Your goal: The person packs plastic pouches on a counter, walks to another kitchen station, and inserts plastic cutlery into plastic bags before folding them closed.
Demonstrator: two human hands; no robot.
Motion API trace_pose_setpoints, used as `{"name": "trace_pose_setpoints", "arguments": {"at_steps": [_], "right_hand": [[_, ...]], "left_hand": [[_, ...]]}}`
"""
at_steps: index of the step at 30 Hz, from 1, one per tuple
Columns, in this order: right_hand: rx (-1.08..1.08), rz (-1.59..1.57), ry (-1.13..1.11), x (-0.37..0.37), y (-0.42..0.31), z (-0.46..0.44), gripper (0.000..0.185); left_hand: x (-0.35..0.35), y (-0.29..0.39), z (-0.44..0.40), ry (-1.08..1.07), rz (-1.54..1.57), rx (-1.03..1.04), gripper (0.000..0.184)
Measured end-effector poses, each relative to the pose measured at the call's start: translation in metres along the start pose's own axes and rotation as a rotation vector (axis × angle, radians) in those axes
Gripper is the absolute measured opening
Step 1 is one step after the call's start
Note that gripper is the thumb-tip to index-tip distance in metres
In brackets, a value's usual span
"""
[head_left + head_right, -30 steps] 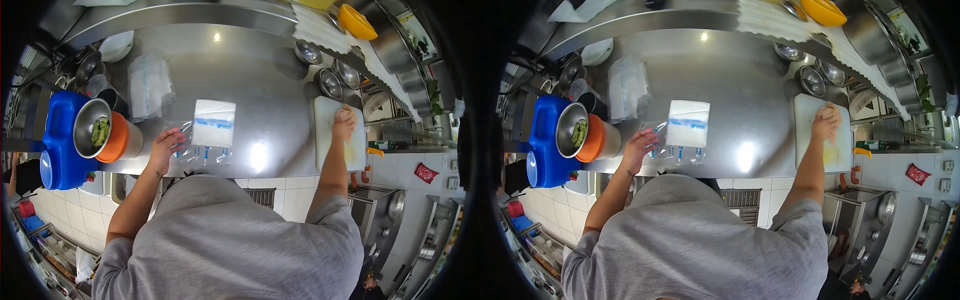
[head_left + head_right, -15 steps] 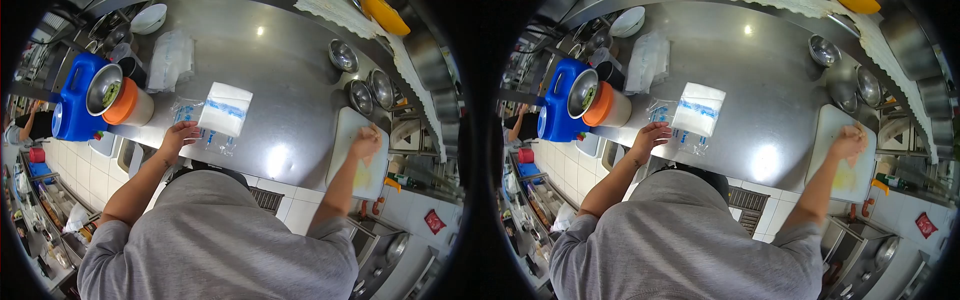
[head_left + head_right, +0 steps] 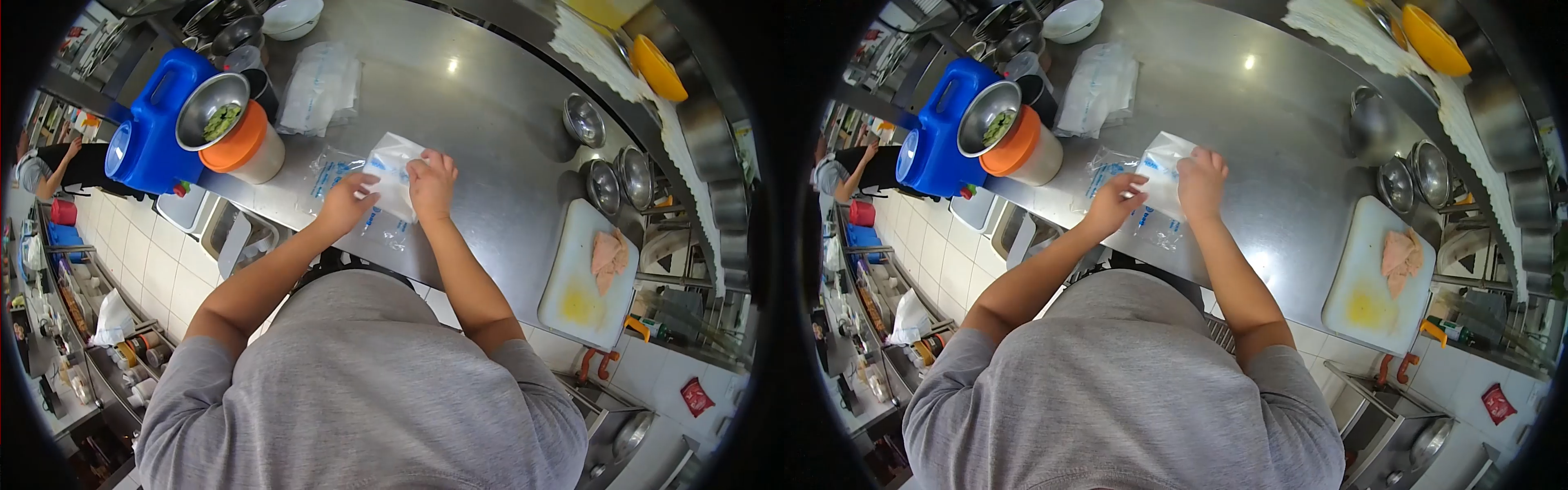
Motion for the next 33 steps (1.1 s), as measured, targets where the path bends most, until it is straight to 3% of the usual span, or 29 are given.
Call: {"name": "trace_pose_setpoints", "arguments": {"at_steps": [2,3,5,6,8,9,13,15,18,22,24,28,31,33], "right_hand": [[0.488,-0.646,-0.265,0.011,0.004,-0.007,0.014],[0.478,-0.637,-0.269,0.013,-0.003,-0.008,0.014],[1.099,-1.262,-0.264,0.031,0.003,0.005,0.047],[1.096,-1.254,-0.260,0.036,0.006,0.009,0.047],[1.375,-1.672,-0.284,0.060,0.024,0.032,0.059],[1.431,-1.674,-0.335,0.065,0.030,0.041,0.054],[1.520,-1.664,-0.316,0.047,0.024,0.051,0.047],[1.485,-1.517,-0.536,0.039,0.016,0.048,0.014],[1.382,-1.346,-0.506,0.026,0.005,0.032,0.017],[1.293,-1.292,-0.512,0.047,-0.006,0.017,0.025],[1.270,-1.341,-0.517,0.063,-0.010,0.014,0.027],[1.239,-1.349,-0.528,0.033,-0.028,0.004,0.026],[0.987,-0.922,-0.448,0.024,-0.027,-0.005,0.026],[0.946,-0.972,-0.462,0.031,-0.038,-0.008,0.026]], "left_hand": [[0.005,0.005,-0.016,0.035,-0.126,0.058,0.044],[0.006,0.010,-0.022,0.060,-0.256,0.114,0.049],[0.011,0.003,-0.033,0.016,-0.250,0.083,0.051],[0.013,-0.002,-0.035,-0.041,-0.252,0.052,0.053],[0.015,-0.013,-0.034,-0.068,-0.251,0.075,0.052],[0.017,-0.019,-0.034,-0.096,-0.259,0.095,0.051],[0.014,-0.042,-0.034,-0.139,-0.164,0.133,0.051],[0.010,-0.041,-0.038,-0.183,-0.104,0.113,0.048],[0.005,-0.032,-0.045,-0.146,0.088,0.122,0.046],[-0.011,-0.017,-0.054,-0.207,0.052,0.127,0.038],[-0.012,-0.049,-0.060,-0.199,0.349,-0.084,0.025],[-0.042,-0.058,-0.064,-0.058,0.432,-0.166,0.015],[-0.055,-0.056,-0.063,-0.005,0.446,-0.214,0.012],[-0.047,-0.045,-0.064,0.005,0.456,-0.096,0.014]]}}
Point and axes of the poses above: each hand's wrist, its own z-axis away from the middle knuckle, its own x-axis out of the palm, y = z × x, the point moved 4 cm from there along -z, towards the middle knuckle, and after that the axes turned 15 degrees about x, right-handed, at the moved point
